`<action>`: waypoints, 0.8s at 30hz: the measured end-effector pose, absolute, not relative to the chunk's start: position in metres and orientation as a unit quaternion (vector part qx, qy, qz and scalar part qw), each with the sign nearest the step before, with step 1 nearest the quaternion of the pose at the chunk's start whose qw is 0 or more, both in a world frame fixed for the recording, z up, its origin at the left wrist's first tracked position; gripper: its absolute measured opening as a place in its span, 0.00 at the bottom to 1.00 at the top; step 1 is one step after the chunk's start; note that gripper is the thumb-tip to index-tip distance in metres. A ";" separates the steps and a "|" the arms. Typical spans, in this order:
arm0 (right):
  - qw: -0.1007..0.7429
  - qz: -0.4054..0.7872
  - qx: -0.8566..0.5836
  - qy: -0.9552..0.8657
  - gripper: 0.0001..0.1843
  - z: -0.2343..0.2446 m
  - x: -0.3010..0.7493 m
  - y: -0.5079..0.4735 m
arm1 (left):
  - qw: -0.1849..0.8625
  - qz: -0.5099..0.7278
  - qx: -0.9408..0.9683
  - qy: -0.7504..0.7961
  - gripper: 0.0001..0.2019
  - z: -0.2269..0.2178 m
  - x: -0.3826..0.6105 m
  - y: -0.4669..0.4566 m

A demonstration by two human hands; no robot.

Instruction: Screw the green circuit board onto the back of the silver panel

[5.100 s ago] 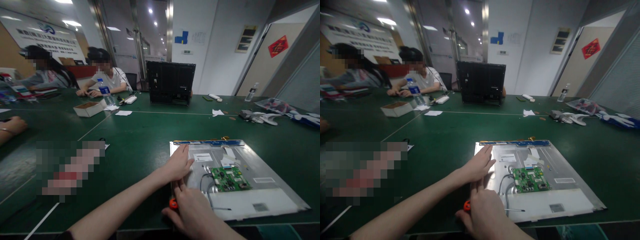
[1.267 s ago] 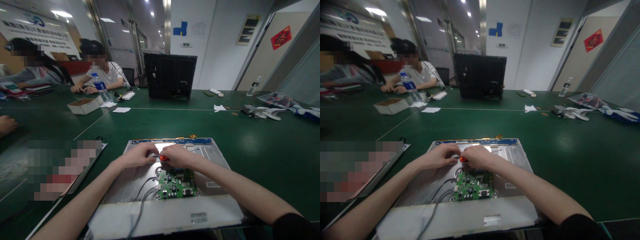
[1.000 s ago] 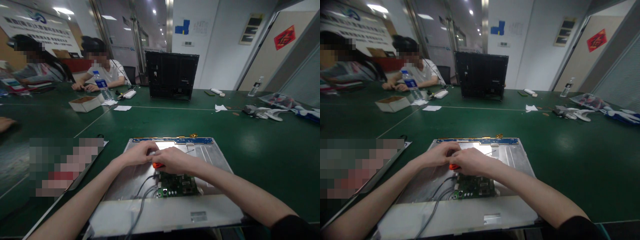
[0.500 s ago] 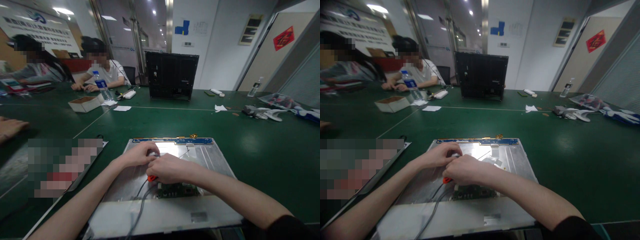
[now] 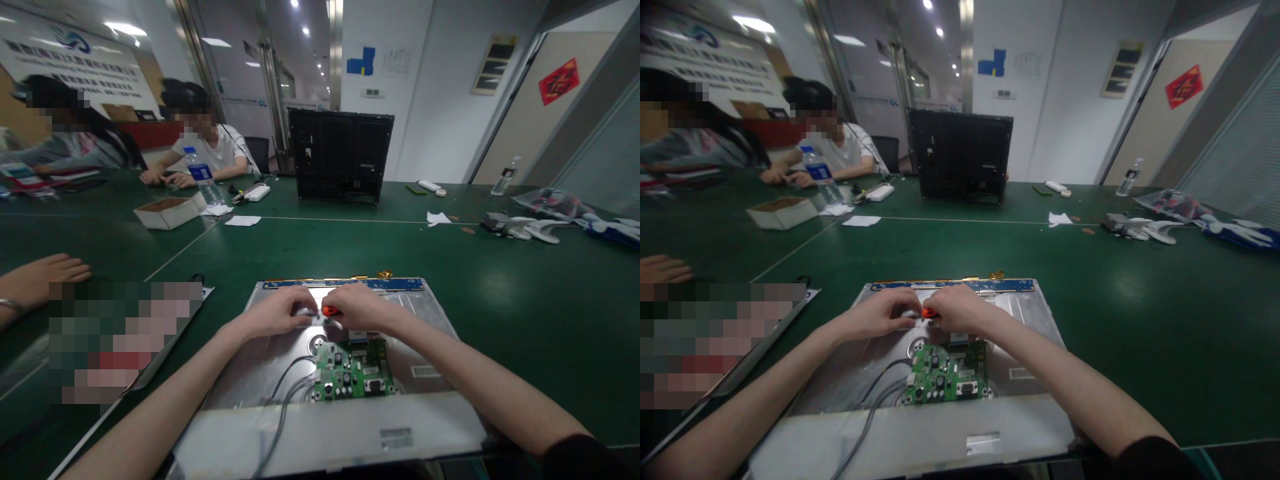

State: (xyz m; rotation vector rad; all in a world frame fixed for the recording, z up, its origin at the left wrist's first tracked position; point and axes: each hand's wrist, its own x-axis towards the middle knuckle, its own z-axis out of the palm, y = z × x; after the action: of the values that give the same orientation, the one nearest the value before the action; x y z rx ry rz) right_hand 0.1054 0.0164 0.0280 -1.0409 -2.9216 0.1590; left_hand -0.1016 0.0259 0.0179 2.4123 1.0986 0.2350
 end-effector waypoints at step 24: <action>-0.030 -0.049 -0.346 -0.936 0.18 0.023 0.195 -0.065 | 0.200 0.114 0.892 0.388 0.13 0.024 -0.111 0.023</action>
State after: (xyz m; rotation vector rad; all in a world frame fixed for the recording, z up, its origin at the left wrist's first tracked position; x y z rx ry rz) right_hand 0.1945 -0.0647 0.0232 -1.1090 -2.9989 -0.1563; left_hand -0.1115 0.0232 0.0239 2.4942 1.0848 0.3185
